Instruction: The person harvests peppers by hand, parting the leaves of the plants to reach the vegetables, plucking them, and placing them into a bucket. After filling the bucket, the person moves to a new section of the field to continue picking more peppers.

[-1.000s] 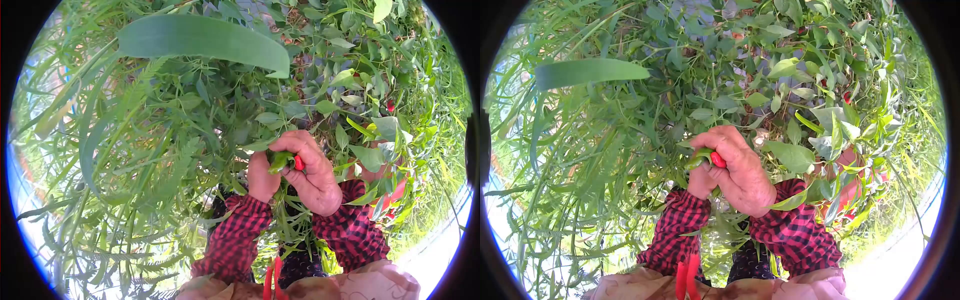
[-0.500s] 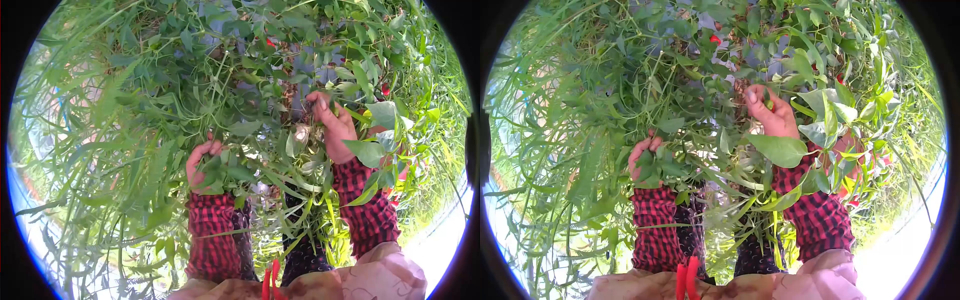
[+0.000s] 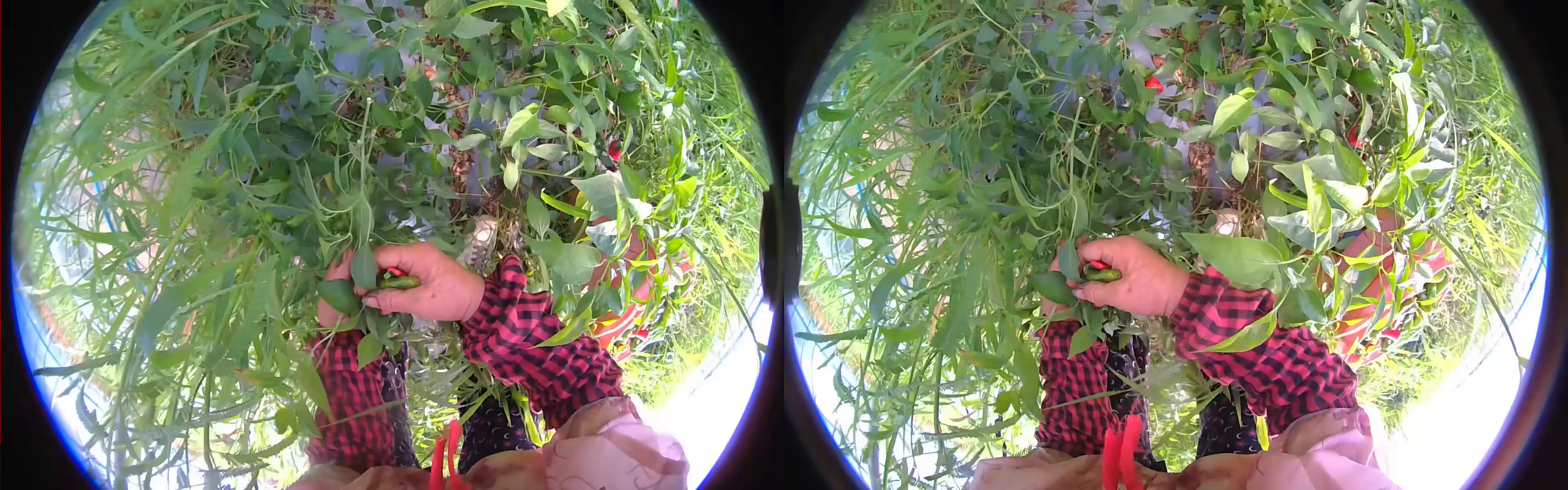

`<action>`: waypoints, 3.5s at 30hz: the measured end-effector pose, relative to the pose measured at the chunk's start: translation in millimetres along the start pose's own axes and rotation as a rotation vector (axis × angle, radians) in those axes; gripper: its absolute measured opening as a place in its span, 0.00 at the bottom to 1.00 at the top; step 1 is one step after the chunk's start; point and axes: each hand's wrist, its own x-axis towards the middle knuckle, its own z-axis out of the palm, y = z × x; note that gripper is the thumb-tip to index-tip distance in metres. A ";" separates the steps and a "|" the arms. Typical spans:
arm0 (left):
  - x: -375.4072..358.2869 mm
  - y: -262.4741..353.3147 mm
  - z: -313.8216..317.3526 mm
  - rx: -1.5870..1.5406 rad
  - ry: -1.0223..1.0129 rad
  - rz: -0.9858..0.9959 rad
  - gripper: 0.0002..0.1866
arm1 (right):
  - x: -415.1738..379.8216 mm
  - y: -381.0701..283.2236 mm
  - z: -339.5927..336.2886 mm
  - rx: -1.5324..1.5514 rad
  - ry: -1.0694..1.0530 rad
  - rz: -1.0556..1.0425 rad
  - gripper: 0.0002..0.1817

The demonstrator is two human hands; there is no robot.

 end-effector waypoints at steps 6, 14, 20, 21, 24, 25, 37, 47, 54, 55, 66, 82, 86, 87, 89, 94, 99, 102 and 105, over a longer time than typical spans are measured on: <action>-4.4 -5.5 45.3 -0.397 0.164 0.219 0.11 | -10.0 7.6 -10.1 -0.437 0.202 -0.105 0.11; -6.3 3.3 37.7 -0.405 0.290 0.199 0.10 | -3.0 10.3 -50.5 -0.763 0.571 -0.183 0.04; -8.3 3.8 34.7 -0.259 0.394 0.161 0.11 | 58.9 -30.3 -135.5 -0.084 0.787 -0.148 0.10; -9.1 4.6 35.6 -0.291 0.357 0.145 0.11 | 79.8 -35.3 -139.3 0.074 0.810 -0.146 0.14; -10.5 3.5 35.1 -0.323 0.332 0.107 0.10 | 129.3 -29.6 -172.3 -0.918 1.008 0.273 0.17; -11.2 2.6 33.9 -0.325 0.319 0.081 0.09 | 146.2 -9.6 -199.7 -1.293 0.946 0.310 0.19; -11.1 3.4 45.9 -0.300 0.366 0.036 0.09 | 110.9 37.8 -187.9 -0.202 0.251 0.219 0.14; -8.0 1.7 54.0 -0.303 0.375 0.071 0.09 | 52.8 3.2 -163.7 0.677 0.173 0.258 0.12; -6.6 0.9 58.6 -0.300 0.259 0.106 0.11 | 39.6 11.1 -151.8 0.744 0.304 0.004 0.14; -6.3 0.0 58.3 -0.304 0.257 0.101 0.11 | 40.3 11.9 -147.0 0.775 0.437 -0.031 0.15; -4.2 -5.4 58.9 -0.340 0.239 0.116 0.10 | 25.7 -9.9 -106.7 0.573 0.388 -0.267 0.16; 3.1 6.1 45.0 -0.209 0.349 0.158 0.12 | -19.6 -11.1 -17.2 -0.736 0.562 -0.175 0.28; -2.4 -5.0 43.4 -0.312 0.253 0.154 0.09 | -43.6 -26.0 10.4 -0.710 0.202 -0.223 0.28; -3.3 -1.5 43.7 -0.273 0.278 0.098 0.09 | -40.3 -26.3 26.6 -0.734 0.052 -0.332 0.26; -7.7 3.2 55.8 -0.225 0.304 0.033 0.09 | -34.0 -32.6 41.3 -0.751 -0.089 -0.439 0.24; -11.4 6.6 52.9 -0.247 0.423 0.159 0.09 | 19.4 -38.3 -25.2 -0.001 0.593 -0.338 0.09; -17.7 4.1 62.8 -0.239 0.542 0.279 0.07 | 85.9 -15.7 -168.7 -0.577 0.756 -0.244 0.06; -20.5 8.7 45.5 -0.343 0.360 0.146 0.10 | 113.5 9.4 -189.0 -1.754 0.405 -0.243 0.25; -14.7 1.6 46.9 -0.330 0.525 0.241 0.11 | 131.8 30.0 -177.9 -1.950 0.200 0.132 0.16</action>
